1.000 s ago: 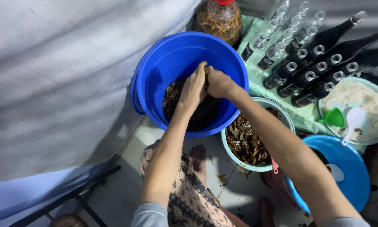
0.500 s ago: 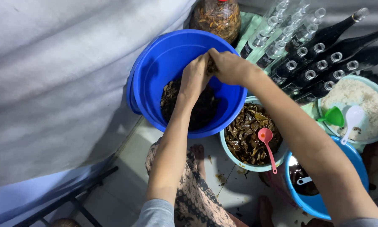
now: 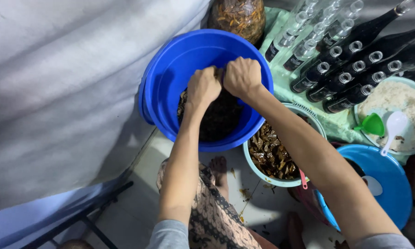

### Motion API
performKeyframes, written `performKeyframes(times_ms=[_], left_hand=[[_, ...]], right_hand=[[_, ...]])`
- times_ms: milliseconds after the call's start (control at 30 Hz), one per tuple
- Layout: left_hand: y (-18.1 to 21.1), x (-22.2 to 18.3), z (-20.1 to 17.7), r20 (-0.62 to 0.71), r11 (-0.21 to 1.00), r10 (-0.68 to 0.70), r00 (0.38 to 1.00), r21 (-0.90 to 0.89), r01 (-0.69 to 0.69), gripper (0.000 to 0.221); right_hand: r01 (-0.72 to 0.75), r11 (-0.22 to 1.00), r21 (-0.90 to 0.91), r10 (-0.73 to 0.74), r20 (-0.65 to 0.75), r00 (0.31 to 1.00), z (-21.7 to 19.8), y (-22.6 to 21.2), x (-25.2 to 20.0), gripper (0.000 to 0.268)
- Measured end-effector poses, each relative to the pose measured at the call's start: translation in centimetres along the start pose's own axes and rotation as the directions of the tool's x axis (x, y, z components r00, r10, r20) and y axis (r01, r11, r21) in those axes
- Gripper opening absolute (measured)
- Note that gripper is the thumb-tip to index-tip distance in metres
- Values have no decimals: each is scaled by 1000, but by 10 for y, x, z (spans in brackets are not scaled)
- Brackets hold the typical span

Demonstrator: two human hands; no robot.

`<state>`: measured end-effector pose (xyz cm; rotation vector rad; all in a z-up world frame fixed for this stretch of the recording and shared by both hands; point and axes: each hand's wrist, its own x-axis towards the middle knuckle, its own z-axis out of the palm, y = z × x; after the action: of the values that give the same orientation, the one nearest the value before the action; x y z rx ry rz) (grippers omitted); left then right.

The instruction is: Manually transferring and sorting dried plant material from a large tray into a blue bucket and other containers.

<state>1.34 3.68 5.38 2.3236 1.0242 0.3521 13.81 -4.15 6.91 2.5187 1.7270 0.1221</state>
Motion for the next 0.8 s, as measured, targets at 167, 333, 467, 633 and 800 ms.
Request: performKeyframes(times_ms=[167, 333, 467, 633, 800], left_hand=[[4, -6, -15, -54, 990, 49, 997, -129, -55, 30], [-21, -4, -10, -122, 987, 162, 979, 33, -159, 51], [-15, -11, -42, -145, 989, 59, 988, 140, -39, 22], [-31, -3, -44, -118, 990, -73, 990, 111, 86, 36], [-51, 6, -31, -264, 976, 32, 964, 217, 26, 26]], right_hand=[[104, 971, 216, -85, -97, 992, 5, -21, 16, 24], [223, 855, 467, -232, -40, 972, 16, -41, 37, 40], [286, 920, 268, -269, -97, 958, 40, -50, 55, 23], [276, 953, 123, -263, -113, 958, 43, -52, 64, 21], [314, 897, 311, -259, -204, 944, 15, -70, 57, 28]])
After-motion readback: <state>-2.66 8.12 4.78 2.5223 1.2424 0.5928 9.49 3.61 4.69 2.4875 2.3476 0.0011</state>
